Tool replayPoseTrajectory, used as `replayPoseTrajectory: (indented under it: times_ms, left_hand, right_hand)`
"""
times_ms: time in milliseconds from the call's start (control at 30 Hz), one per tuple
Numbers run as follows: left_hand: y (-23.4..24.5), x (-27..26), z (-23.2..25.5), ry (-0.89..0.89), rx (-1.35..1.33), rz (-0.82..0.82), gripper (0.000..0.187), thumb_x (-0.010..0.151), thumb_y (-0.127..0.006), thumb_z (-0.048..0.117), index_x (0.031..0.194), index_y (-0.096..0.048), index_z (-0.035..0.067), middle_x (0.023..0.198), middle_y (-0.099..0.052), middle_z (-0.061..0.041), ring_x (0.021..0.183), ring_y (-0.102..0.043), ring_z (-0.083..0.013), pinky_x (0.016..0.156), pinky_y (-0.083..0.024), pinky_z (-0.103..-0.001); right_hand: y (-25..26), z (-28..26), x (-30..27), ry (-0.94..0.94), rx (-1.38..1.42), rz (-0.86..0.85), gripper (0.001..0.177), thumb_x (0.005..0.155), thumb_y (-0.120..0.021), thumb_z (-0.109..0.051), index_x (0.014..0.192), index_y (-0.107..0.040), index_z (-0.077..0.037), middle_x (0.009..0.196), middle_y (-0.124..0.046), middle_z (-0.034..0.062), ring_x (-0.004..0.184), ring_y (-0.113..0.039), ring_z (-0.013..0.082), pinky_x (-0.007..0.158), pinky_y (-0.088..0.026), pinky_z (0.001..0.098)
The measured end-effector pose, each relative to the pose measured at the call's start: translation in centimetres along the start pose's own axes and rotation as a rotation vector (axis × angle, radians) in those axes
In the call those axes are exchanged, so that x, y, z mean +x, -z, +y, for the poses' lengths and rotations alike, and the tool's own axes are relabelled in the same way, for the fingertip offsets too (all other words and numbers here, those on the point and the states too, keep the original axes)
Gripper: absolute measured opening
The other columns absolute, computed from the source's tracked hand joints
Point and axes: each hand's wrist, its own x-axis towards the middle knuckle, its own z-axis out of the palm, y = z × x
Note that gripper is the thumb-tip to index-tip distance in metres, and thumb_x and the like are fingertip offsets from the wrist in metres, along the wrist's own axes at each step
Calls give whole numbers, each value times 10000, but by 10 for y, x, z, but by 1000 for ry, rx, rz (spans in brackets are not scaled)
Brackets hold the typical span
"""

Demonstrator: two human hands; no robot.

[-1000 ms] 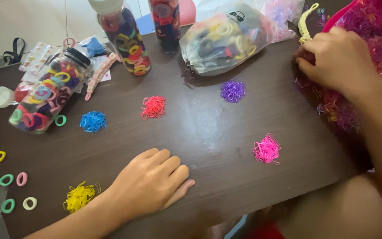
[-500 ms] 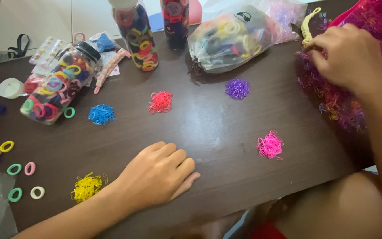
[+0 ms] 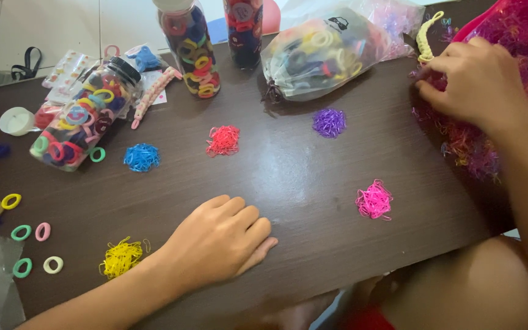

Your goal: Sorting small colored elastic loom bands from a large basket into separate piles on a table by color.

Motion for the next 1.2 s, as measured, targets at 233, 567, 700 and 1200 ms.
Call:
replayPoseTrajectory:
  times_ms: [233, 567, 700, 1200]
  left_hand:
    - [0, -1, 0, 9, -6, -8, 215, 953, -707, 247, 810, -603, 124, 750, -565, -34, 663, -533, -208, 690, -465, -347]
    - [0, -1, 0, 10, -25, -7, 218, 957, -708, 247, 808, -609, 121, 749, -578, -37, 656, -537, -202, 672, -472, -341]
    - [-1, -1, 0, 9, -15, 6, 216, 954, -709, 240, 810, -601, 121, 753, -573, -34, 660, -539, -204, 677, -471, -344]
    - [-2, -3, 0, -9, 30, 29, 233, 938, -726, 251, 812, -581, 120, 757, -549, -42, 666, -523, -222, 674, -460, -353]
  right_hand:
    - [-2, -6, 1, -28, -21, -38, 382, 982, -638, -651, 1199, -763, -363, 1026, -716, -135, 947, -637, 85, 836, -509, 238]
    - [-11, -9, 10, -88, -145, -76, 325, 1084, -548, -719, 1200, -726, -472, 1036, -732, -192, 874, -612, 24, 785, -477, 222]
    - [-8, -14, 12, -78, -139, -86, 262, 1115, -591, -623, 1081, -735, -407, 983, -711, -181, 867, -626, 39, 843, -469, 238]
    - [27, -10, 5, -66, 531, 27, 125, 1171, -734, -187, 1133, -752, -69, 942, -691, 75, 908, -615, 250, 856, -517, 375]
